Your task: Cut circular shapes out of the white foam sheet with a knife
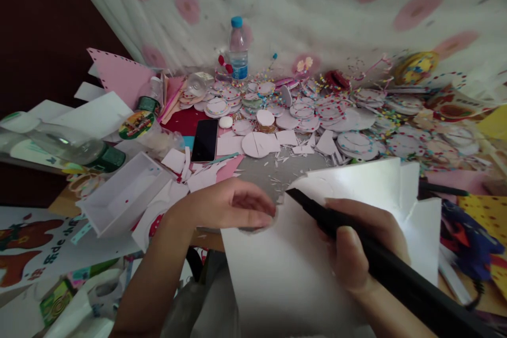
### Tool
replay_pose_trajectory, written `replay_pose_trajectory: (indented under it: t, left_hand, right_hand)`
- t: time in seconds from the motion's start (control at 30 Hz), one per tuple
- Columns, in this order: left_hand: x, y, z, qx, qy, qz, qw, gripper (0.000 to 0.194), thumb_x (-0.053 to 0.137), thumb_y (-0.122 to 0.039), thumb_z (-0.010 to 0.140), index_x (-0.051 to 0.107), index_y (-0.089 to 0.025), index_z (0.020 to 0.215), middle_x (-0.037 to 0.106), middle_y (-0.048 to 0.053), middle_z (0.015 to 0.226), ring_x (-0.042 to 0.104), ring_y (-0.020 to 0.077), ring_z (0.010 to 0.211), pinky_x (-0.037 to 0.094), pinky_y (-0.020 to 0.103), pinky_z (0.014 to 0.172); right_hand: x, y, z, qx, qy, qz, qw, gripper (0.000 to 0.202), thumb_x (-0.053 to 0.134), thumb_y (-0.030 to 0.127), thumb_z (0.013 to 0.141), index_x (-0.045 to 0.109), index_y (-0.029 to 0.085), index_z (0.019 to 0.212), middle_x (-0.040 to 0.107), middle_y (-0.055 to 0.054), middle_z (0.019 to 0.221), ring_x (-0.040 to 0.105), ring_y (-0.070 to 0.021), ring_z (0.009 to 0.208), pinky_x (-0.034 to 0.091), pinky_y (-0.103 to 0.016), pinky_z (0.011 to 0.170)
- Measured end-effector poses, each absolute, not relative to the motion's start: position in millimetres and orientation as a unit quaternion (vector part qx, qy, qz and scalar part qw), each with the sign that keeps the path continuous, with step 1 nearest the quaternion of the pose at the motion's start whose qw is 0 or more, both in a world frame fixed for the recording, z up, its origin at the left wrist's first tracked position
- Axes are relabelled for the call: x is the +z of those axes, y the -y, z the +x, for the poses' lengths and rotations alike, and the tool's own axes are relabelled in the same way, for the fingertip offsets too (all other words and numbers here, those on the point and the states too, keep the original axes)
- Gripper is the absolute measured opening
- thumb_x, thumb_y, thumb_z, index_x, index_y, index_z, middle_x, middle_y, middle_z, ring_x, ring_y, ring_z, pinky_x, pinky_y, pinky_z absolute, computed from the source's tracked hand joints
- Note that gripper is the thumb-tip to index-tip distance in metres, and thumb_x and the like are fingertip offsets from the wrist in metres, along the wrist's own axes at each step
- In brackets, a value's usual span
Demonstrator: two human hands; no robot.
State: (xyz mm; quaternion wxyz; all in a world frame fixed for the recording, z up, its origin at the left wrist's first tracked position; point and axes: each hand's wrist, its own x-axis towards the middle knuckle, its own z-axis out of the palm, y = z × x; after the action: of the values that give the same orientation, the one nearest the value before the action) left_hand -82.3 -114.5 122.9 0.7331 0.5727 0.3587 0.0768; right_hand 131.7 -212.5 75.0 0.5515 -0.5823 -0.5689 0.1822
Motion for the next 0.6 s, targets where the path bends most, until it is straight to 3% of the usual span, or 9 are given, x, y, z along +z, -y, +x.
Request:
replay_pose_trajectory:
  t: [0.1, 0.23, 0.37, 0.6]
  left_hand:
    - [111, 128, -92, 0.114, -0.359, 0.539, 0.753, 0.028, 0.069, -0.03, 0.08, 0.074, -0.021, 0.106, 0.073, 0.008, 0.103, 0.067, 0.018, 0.094, 0.049, 0.026, 0.081]
    - [70, 153, -88, 0.231, -0.328, 0.394, 0.827, 0.042, 0.071, -0.041, 0.072, 0.074, -0.019, 0.108, 0.073, 0.011, 0.105, 0.067, 0.0251, 0.095, 0.051, 0.031, 0.079]
    - [39, 176, -66, 0.357, -0.406, 0.346, 0.766, 0.049, 0.078, -0.031, 0.068, 0.07, -0.019, 0.115, 0.068, 0.012, 0.12, 0.063, 0.0285, 0.109, 0.049, 0.034, 0.089]
    - [40, 187, -53, 0.387, -0.447, 0.282, 0.756, 0.043, 0.077, -0.025, 0.069, 0.071, -0.017, 0.111, 0.073, 0.01, 0.11, 0.068, 0.0244, 0.093, 0.051, 0.031, 0.079]
  right_hand:
    - [83, 216, 123, 0.174, 0.578, -0.58, 0.547, 0.021, 0.055, 0.04, 0.089, 0.064, 0.023, 0.097, 0.068, -0.005, 0.075, 0.064, -0.0172, 0.058, 0.053, -0.032, 0.054]
    - [79, 204, 114, 0.17, 0.576, -0.588, 0.542, 0.018, 0.054, 0.038, 0.091, 0.063, 0.024, 0.097, 0.068, -0.003, 0.077, 0.061, -0.0146, 0.056, 0.052, -0.03, 0.056]
    - [63, 184, 112, 0.202, 0.57, -0.614, 0.508, 0.016, 0.053, 0.036, 0.091, 0.062, 0.023, 0.091, 0.067, 0.0, 0.071, 0.061, -0.0138, 0.057, 0.05, -0.027, 0.056]
    - [45, 179, 114, 0.199, 0.577, -0.626, 0.487, 0.017, 0.052, 0.036, 0.091, 0.062, 0.022, 0.091, 0.07, -0.002, 0.073, 0.064, -0.0161, 0.06, 0.049, -0.027, 0.055]
